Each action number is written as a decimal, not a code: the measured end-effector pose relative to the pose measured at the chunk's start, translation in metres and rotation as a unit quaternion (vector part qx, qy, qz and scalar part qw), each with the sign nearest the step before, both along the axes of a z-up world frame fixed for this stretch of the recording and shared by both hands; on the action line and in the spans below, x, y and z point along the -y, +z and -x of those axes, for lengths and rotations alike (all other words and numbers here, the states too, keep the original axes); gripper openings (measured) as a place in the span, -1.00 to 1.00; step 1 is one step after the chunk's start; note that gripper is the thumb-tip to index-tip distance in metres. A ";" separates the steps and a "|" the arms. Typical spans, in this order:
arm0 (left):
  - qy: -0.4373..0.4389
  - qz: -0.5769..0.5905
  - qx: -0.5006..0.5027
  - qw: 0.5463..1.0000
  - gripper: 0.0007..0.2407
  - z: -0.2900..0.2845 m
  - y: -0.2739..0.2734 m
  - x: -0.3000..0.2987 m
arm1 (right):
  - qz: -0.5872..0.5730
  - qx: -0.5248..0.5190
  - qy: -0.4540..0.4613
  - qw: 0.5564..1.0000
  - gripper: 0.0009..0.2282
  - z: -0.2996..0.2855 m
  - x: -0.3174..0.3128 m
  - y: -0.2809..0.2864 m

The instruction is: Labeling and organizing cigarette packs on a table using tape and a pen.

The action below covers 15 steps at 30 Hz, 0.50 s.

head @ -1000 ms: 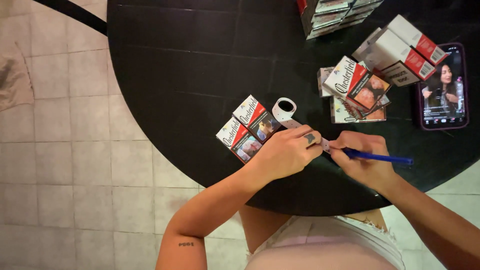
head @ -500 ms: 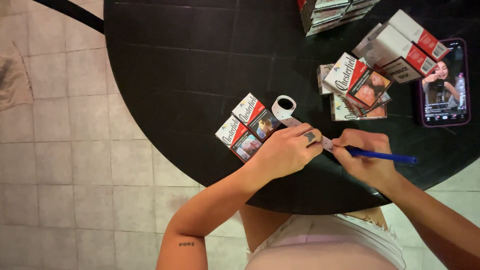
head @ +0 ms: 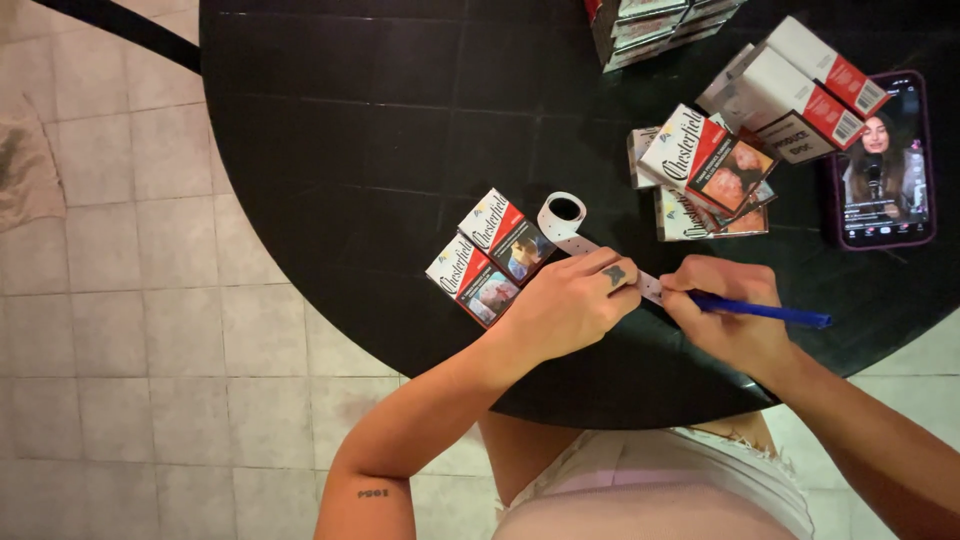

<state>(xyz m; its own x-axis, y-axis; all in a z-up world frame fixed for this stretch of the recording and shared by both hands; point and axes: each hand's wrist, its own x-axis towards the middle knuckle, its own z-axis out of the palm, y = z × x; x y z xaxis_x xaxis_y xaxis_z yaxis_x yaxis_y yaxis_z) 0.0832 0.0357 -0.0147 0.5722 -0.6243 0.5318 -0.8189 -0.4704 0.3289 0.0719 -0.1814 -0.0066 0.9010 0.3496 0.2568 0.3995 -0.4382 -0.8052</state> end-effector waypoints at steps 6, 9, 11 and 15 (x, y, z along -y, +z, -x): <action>0.002 -0.009 0.000 1.000 -0.88 0.000 0.001 0.000 | -0.025 -0.001 -0.008 1.000 -0.93 0.001 0.001 -0.005; 0.004 -0.007 -0.058 0.998 -0.85 0.005 -0.029 0.002 | -0.044 -0.029 -0.042 0.998 -0.86 -0.001 -0.003 -0.006; 0.013 -0.016 -0.044 0.999 -0.84 0.006 -0.028 0.002 | -0.050 -0.021 -0.048 0.997 -0.87 -0.001 0.001 -0.012; 0.024 -0.027 0.001 0.999 -0.83 0.004 -0.030 0.002 | -0.043 -0.021 -0.039 0.998 -0.87 -0.001 0.003 -0.013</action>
<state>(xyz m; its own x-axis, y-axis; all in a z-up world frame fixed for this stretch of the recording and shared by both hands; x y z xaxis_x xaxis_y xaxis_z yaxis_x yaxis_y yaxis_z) 0.0787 0.0337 -0.0446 0.6006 -0.6246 0.4991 -0.7960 -0.5258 0.2999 0.0732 -0.1848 -0.0195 0.9349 0.2567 0.2453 0.3330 -0.3947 -0.8563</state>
